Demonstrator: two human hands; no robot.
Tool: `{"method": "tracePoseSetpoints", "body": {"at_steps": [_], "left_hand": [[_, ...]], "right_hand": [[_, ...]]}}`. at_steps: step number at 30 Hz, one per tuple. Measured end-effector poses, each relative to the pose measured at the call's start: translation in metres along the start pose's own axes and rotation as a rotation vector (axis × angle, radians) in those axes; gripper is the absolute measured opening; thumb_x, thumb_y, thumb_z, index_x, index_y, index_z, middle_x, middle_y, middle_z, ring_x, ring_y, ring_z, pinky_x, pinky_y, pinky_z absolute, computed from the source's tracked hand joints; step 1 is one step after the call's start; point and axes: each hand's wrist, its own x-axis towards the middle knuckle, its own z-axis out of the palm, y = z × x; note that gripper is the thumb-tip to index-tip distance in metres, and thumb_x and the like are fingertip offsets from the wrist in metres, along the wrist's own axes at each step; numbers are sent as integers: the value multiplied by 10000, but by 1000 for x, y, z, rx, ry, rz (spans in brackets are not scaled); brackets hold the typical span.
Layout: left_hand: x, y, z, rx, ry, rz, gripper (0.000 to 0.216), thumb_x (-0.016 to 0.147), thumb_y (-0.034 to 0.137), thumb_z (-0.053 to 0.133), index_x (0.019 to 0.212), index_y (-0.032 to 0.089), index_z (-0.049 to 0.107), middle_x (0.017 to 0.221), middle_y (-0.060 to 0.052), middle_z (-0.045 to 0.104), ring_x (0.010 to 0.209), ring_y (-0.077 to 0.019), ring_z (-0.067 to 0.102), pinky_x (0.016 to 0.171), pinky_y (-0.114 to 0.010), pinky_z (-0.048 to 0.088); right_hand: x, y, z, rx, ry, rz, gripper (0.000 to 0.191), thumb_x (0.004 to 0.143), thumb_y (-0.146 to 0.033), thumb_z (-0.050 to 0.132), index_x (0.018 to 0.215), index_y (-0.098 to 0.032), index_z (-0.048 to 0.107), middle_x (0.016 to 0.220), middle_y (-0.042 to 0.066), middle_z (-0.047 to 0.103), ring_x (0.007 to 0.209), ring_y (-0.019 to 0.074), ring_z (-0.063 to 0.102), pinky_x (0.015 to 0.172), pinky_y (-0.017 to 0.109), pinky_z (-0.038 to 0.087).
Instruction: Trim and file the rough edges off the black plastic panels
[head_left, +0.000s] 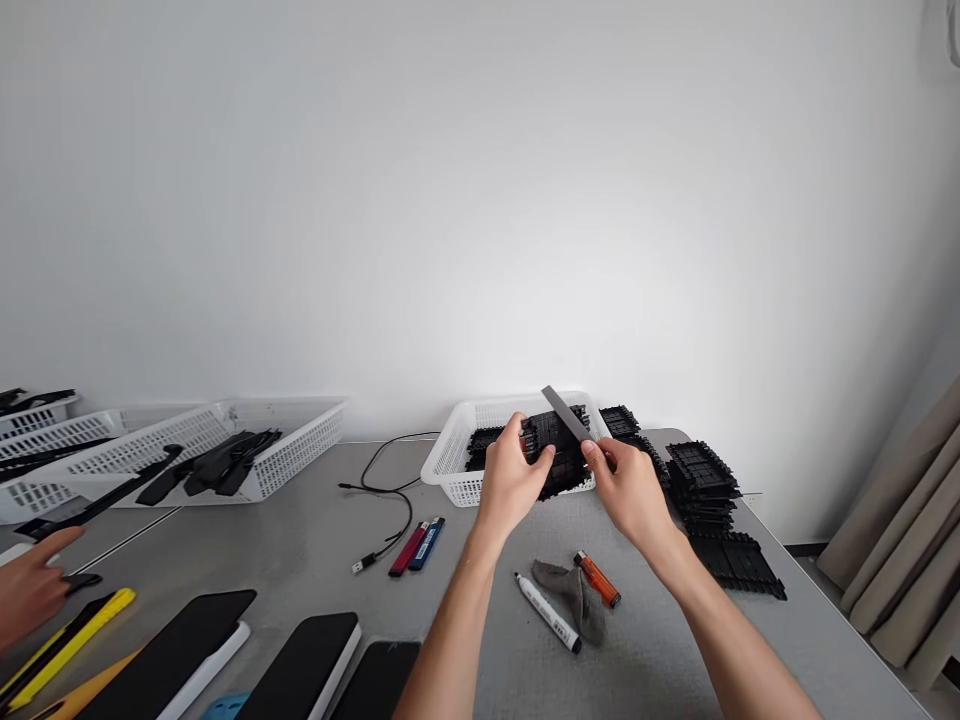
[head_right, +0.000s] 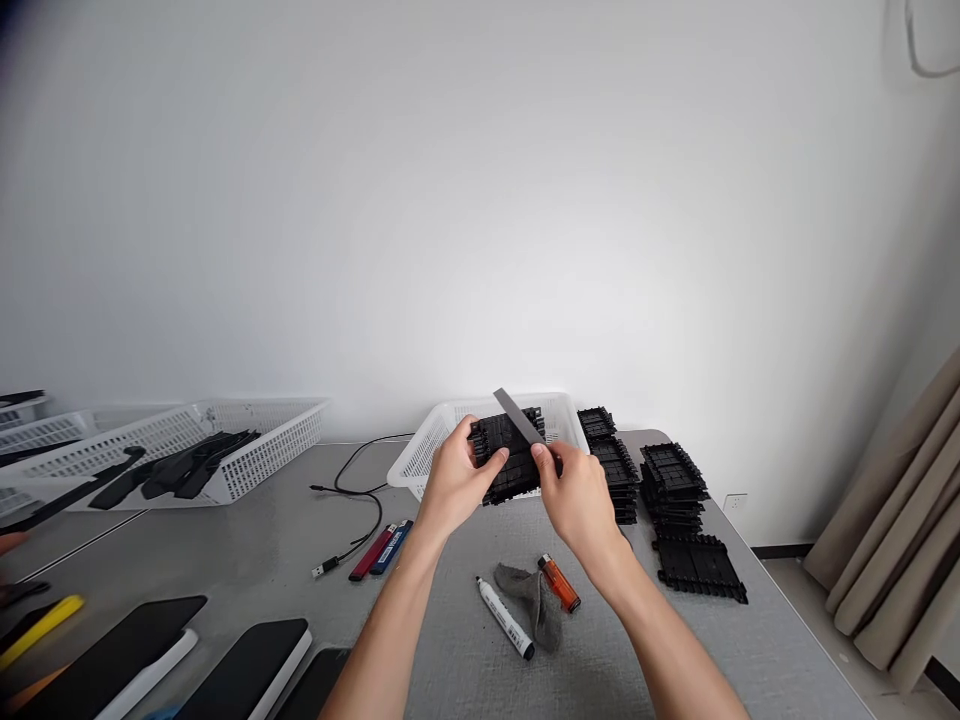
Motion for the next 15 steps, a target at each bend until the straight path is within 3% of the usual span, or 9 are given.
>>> {"method": "tracePoseSetpoints", "body": {"at_steps": [4,12,15], "left_hand": [[-1,4,-2,71,-18,57,143,774,250,603,869,227,498,559,67,429,506,-129,416,503,-237,271],[-2,4,0,108,-6,9,180,787,290,602,919,220,502,568,66,431,505,-130,407,506,-239,294],[-3,5,-3,94,-4,8,186,783,294,604,923,224,503,577,56,468,521,-139,448,507,-237,299]], "right_hand": [[-1,-2,1,52,-76,-28,474,965,-535,383,655,-196,504,528,-30,418,512,122,314,510,262,218],[0,-2,-5,-167,64,44,395,991,-452,387,685,-218,471,533,-25,433,504,139,304,542,276,191],[-2,-7,-4,-220,58,24,371,1002,-425,390,699,-221,457,529,-28,435,492,139,286,547,281,172]]}}
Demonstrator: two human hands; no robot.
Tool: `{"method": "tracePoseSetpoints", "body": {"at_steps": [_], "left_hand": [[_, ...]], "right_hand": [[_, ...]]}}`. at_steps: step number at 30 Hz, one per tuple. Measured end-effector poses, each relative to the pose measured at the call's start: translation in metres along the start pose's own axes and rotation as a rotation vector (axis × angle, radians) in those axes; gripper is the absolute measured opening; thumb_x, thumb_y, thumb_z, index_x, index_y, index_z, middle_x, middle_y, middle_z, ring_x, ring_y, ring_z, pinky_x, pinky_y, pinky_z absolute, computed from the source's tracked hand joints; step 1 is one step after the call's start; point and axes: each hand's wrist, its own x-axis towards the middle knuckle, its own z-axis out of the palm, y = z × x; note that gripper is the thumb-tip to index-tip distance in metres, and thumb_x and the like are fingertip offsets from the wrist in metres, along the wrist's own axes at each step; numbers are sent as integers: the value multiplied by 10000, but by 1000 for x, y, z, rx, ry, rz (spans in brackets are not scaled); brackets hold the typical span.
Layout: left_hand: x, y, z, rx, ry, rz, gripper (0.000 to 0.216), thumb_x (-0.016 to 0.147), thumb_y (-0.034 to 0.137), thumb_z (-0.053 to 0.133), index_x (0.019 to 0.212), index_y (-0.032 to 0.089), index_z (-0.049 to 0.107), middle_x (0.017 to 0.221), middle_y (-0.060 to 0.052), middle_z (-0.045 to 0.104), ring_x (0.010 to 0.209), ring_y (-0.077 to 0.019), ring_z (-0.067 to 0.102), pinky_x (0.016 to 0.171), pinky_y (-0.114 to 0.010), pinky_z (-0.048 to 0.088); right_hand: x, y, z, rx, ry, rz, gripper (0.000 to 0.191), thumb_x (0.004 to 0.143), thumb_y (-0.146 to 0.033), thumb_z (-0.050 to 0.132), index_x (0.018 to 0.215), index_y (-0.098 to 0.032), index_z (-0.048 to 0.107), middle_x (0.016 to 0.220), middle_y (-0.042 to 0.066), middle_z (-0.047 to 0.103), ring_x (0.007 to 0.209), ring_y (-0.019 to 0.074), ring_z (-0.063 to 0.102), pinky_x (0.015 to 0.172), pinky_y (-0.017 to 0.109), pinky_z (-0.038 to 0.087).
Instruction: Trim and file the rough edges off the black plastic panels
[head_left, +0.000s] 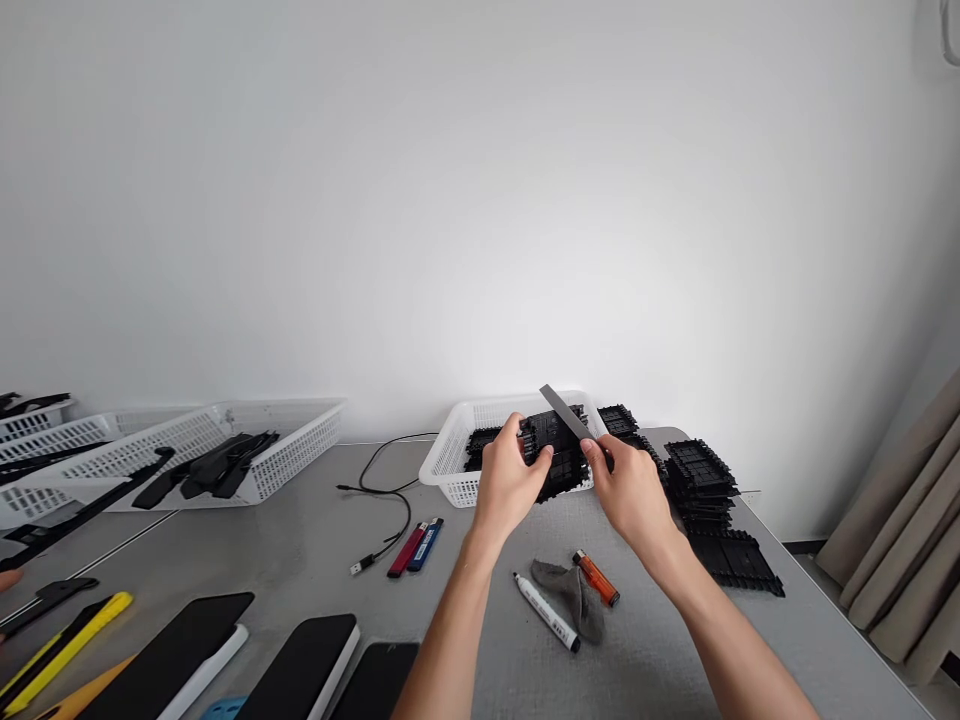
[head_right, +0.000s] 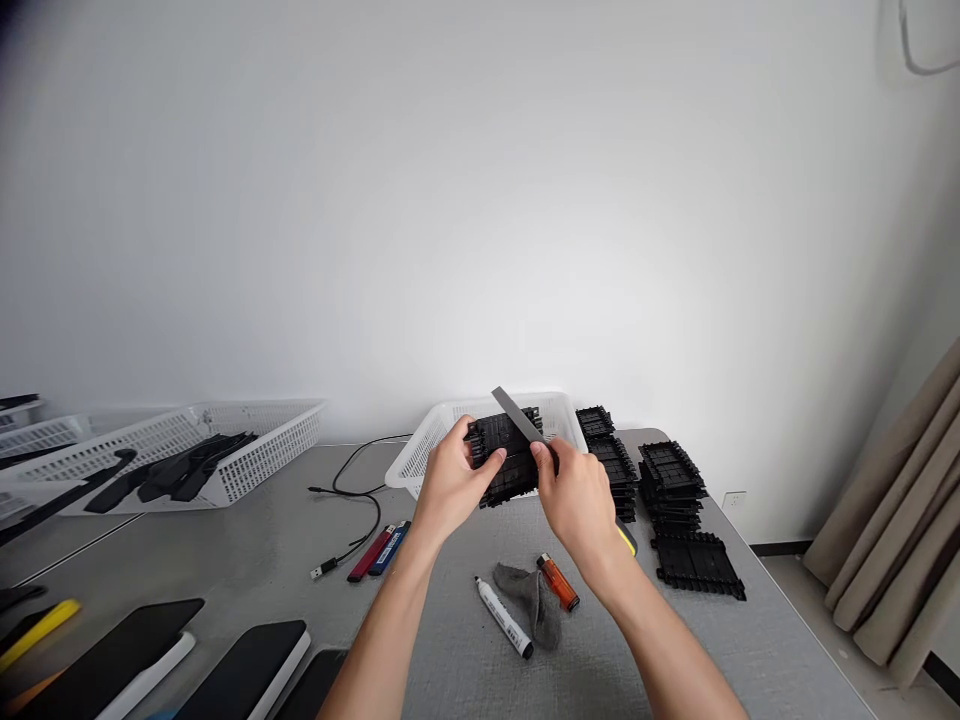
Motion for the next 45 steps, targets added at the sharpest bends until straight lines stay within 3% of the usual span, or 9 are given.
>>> {"method": "tracePoseSetpoints", "body": {"at_steps": [7,12,17,22,25,33,38,42,45], "left_hand": [[0,2,-2,-7,50,-7,185,772,278,607,861,235,450,559,73,472,470,-114,382,508,-231,304],[2,-3,-1,-112,50,4,192,743,279,634,860,224,493,608,48,543,529,-135,501,537,-234,364],[4,-9,-2,-200,76,0,225,719,280,672,882,216,531,625,39,563,573,-152,552,570,-244,413],[4,-9,1,-216,66,18,223,705,267,686,862,214,537,615,44,557,563,-146,544,564,-241,415],[2,-6,1,-221,45,21,215,708,254,678,861,214,533,622,44,567,566,-139,547,566,-232,412],[2,-2,-3,-237,34,-5,224,734,271,664,914,211,545,697,10,635,619,-165,597,612,-262,453],[2,-8,-2,-255,36,-22,287,732,281,677,985,206,566,712,4,641,632,-171,608,607,-261,456],[2,-9,-4,-243,40,-7,438,773,274,640,1197,258,533,826,2,661,589,-141,571,569,-245,428],[0,-5,-5,-220,-3,33,387,791,270,614,1176,286,575,949,-13,664,549,-120,520,510,-240,377]], "right_hand": [[0,-1,-1,-135,67,73,338,1006,-410,409,748,-216,510,570,-4,506,507,141,332,560,278,170],[0,0,1,12,-16,-41,387,1007,-430,388,696,-215,469,532,-22,454,486,134,316,539,270,190],[6,11,-4,104,46,26,416,990,-490,374,713,-212,511,516,-26,419,480,137,305,522,269,203],[0,2,-2,418,-198,-48,505,966,-574,365,735,-179,578,527,-35,396,485,118,331,487,251,213],[-1,-4,4,463,-251,-55,503,957,-575,385,719,-170,567,529,-37,402,491,109,328,481,248,210],[4,6,0,232,-86,-29,479,974,-539,367,707,-193,564,531,-22,425,508,132,343,522,268,217],[4,8,-5,40,102,41,410,987,-490,378,751,-206,557,526,-17,441,472,136,309,533,280,211],[13,22,-9,225,107,50,501,964,-586,364,732,-190,565,520,-40,348,495,128,269,504,268,204],[18,28,-9,395,37,51,542,899,-670,434,771,-168,594,550,-52,311,515,116,260,482,257,196]]}}
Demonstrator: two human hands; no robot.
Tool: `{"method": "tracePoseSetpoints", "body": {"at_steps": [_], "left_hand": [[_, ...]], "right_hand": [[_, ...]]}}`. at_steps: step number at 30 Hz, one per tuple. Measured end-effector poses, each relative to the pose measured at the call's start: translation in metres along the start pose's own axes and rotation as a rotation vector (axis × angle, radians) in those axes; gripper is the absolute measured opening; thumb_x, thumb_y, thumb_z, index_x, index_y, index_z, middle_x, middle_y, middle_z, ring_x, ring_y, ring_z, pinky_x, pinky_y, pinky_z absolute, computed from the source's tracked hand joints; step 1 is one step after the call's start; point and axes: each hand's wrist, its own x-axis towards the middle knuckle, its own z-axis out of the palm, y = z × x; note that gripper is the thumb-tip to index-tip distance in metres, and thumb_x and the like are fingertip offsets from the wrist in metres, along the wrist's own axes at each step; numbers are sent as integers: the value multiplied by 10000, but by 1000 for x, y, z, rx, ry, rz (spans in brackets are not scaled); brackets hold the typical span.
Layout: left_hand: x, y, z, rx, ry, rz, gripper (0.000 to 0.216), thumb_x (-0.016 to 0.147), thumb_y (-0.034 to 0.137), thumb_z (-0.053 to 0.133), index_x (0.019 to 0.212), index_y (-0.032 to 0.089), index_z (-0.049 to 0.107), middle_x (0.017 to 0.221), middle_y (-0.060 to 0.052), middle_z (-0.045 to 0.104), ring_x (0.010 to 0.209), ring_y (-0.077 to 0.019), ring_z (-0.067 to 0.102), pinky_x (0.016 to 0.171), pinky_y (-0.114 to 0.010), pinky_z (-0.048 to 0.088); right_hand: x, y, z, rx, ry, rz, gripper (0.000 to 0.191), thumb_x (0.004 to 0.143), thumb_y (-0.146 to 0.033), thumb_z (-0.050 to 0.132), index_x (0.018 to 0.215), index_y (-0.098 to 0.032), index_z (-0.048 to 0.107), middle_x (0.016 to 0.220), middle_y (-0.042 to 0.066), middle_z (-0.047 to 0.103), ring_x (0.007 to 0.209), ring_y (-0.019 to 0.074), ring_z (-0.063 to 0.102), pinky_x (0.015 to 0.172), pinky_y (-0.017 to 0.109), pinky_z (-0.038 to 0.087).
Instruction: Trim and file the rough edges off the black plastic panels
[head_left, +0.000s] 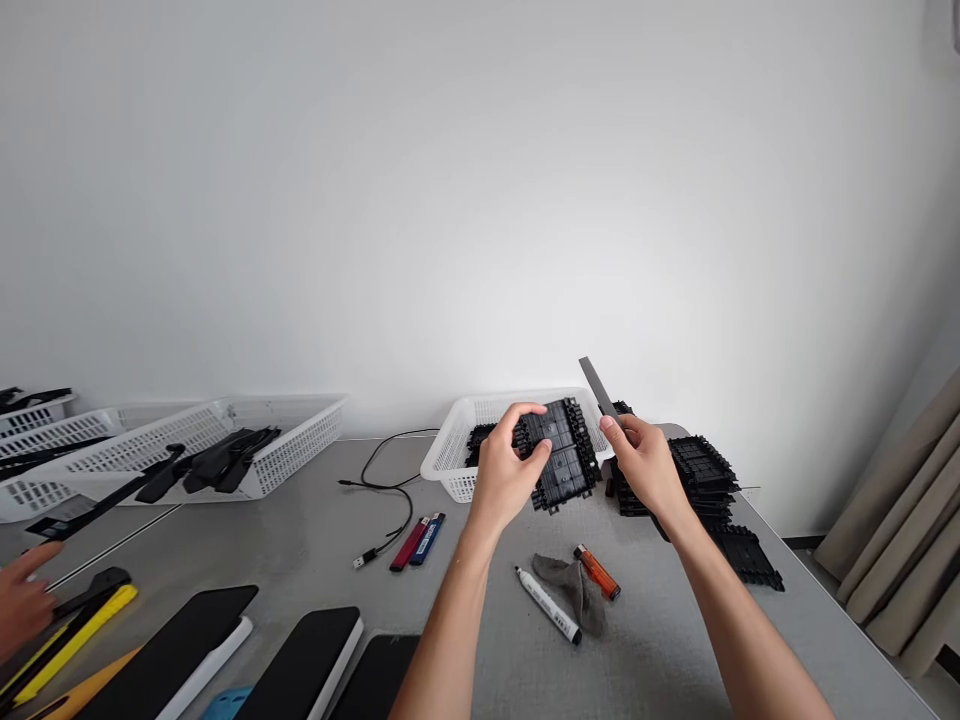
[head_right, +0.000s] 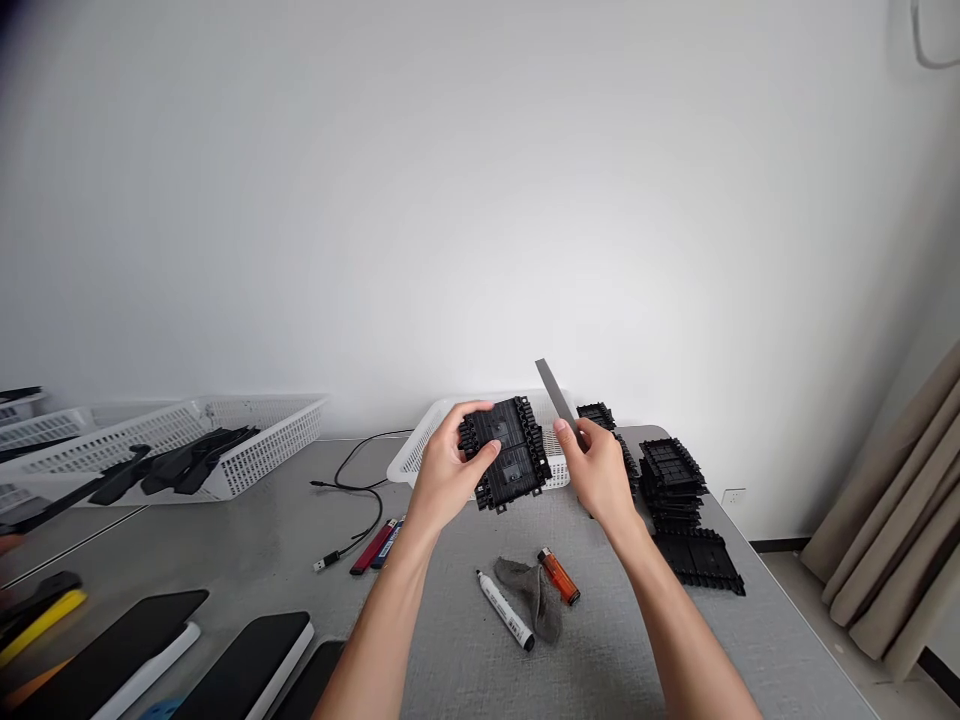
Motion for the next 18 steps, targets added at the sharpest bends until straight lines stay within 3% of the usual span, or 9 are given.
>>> {"method": "tracePoseSetpoints", "body": {"at_steps": [5,10,15,18], "left_hand": [[-5,9,1,88,-202,98,219,793,231,588,1006,261,626,991,-1,662,627,-130,529,564,-249,385],[-7,12,3,121,-249,104,209,811,238,573,1018,261,581,923,18,632,595,-121,473,555,-249,359],[-2,5,3,20,-95,24,249,777,275,637,1008,250,548,991,-23,613,843,-178,582,672,-254,431],[3,-2,4,-93,101,4,296,717,312,702,910,234,492,944,-10,578,848,-167,573,707,-249,446]], "right_hand": [[0,-4,3,154,-24,51,529,805,-693,572,796,-166,605,576,-51,365,517,100,264,469,247,206],[2,-3,1,246,-59,89,483,759,-652,660,772,-173,601,577,-50,391,503,87,255,460,241,196],[5,-1,-6,330,-104,137,462,769,-628,669,811,-174,592,585,-62,352,482,76,254,419,229,201],[3,-2,-10,395,-301,182,473,767,-640,666,782,-179,562,612,-60,373,466,62,252,394,220,205]]}}
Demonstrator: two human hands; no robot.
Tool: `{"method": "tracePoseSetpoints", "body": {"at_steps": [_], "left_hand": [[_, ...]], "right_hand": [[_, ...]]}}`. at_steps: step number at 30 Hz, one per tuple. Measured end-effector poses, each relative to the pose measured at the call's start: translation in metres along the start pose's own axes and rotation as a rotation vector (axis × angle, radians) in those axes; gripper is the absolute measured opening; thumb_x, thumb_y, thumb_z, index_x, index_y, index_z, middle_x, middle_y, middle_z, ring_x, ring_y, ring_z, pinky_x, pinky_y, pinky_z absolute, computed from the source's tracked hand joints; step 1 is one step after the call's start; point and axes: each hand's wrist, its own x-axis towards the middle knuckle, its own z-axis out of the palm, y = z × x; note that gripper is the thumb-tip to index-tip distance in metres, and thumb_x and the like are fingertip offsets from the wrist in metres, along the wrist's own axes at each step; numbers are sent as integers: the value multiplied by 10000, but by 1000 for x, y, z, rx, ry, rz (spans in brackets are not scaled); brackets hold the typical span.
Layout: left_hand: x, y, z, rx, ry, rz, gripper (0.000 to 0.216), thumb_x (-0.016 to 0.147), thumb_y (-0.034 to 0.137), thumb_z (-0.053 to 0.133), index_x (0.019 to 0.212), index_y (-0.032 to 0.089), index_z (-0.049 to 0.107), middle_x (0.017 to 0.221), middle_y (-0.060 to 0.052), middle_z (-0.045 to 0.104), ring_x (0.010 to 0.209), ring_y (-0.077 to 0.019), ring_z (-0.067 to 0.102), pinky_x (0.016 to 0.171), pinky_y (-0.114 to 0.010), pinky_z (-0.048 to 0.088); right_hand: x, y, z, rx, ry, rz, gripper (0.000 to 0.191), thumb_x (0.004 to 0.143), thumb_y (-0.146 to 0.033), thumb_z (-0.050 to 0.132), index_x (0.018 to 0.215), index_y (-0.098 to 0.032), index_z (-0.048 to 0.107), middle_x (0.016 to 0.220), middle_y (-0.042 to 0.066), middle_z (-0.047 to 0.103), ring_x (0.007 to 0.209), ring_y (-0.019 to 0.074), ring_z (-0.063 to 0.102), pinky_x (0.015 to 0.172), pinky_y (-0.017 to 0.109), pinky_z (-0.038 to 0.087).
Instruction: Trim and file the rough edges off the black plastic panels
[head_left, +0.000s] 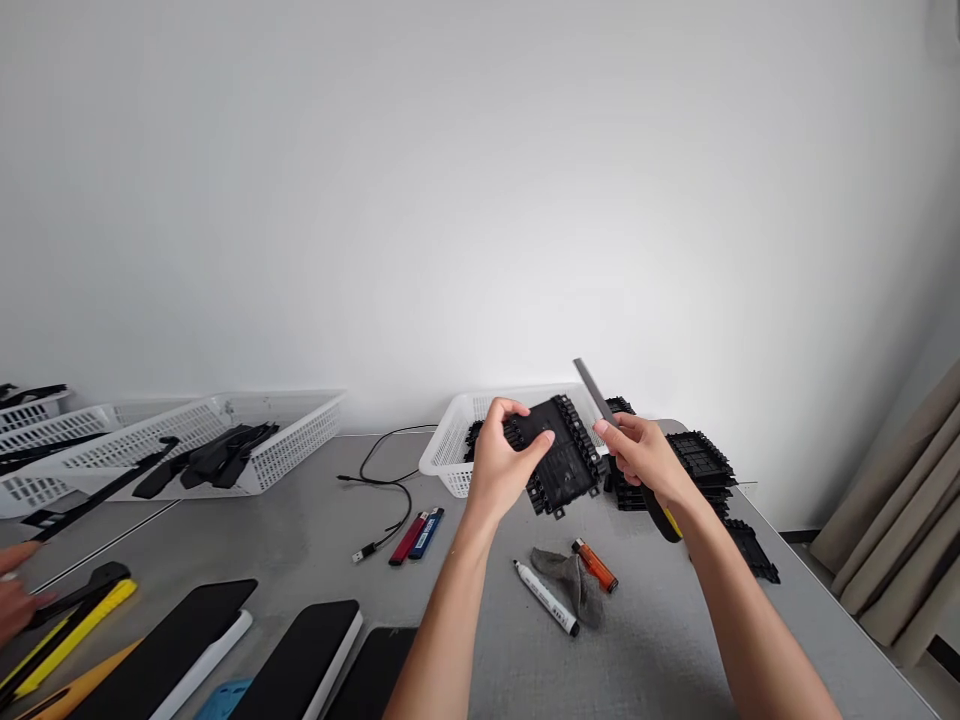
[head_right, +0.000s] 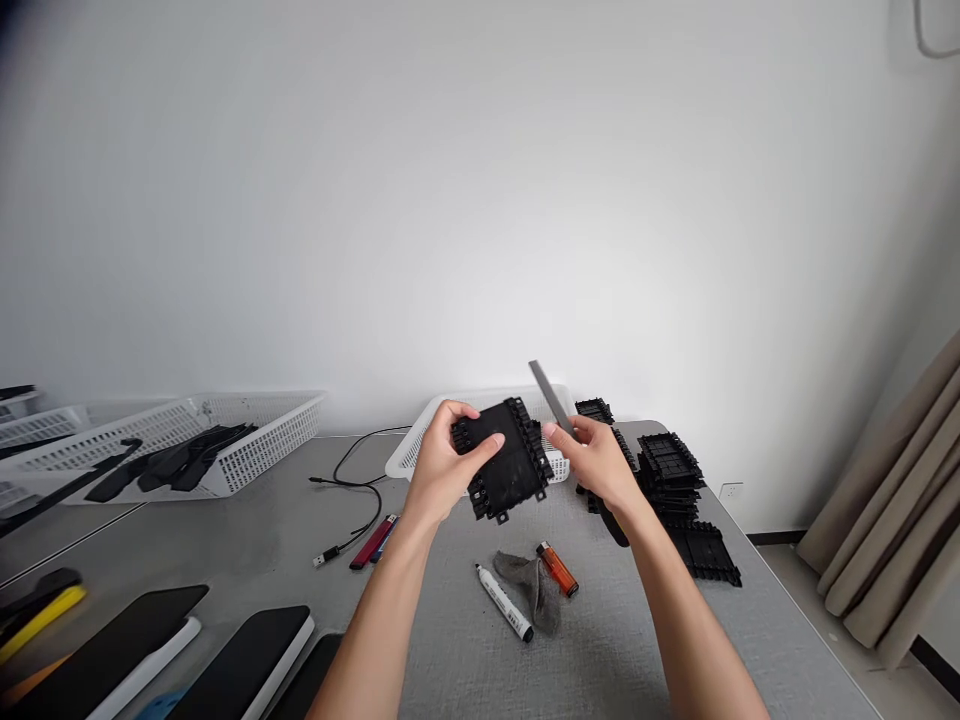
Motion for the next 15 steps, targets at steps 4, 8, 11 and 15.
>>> {"method": "tracePoseSetpoints", "body": {"at_steps": [4,8,11,15], "left_hand": [[7,-7,-1,-230,233,8,416,682,361,730,800,233,352,816,34,508,706,-115,527,655,-223,442],[7,-4,-3,-192,244,-45,446,683,382,726,723,227,310,652,64,438,606,-98,487,589,-208,408],[4,1,-4,-212,186,-110,406,667,352,753,792,227,388,678,53,577,653,-121,582,662,-238,464],[4,2,-2,-327,-36,-227,502,667,376,773,1070,198,531,819,-36,730,822,-211,700,794,-337,528]], "right_hand": [[-3,-1,3,90,-229,64,464,733,-616,715,831,-181,583,646,-52,462,436,47,284,374,211,202],[-1,2,10,171,-179,1,411,715,-543,760,772,-175,588,590,-67,442,415,37,260,369,209,191],[1,4,11,190,-30,-29,399,708,-517,770,766,-163,597,580,-56,469,409,33,236,362,217,180],[5,5,7,235,112,-40,431,675,-512,790,848,-156,619,593,-48,497,411,37,234,365,224,176]]}}
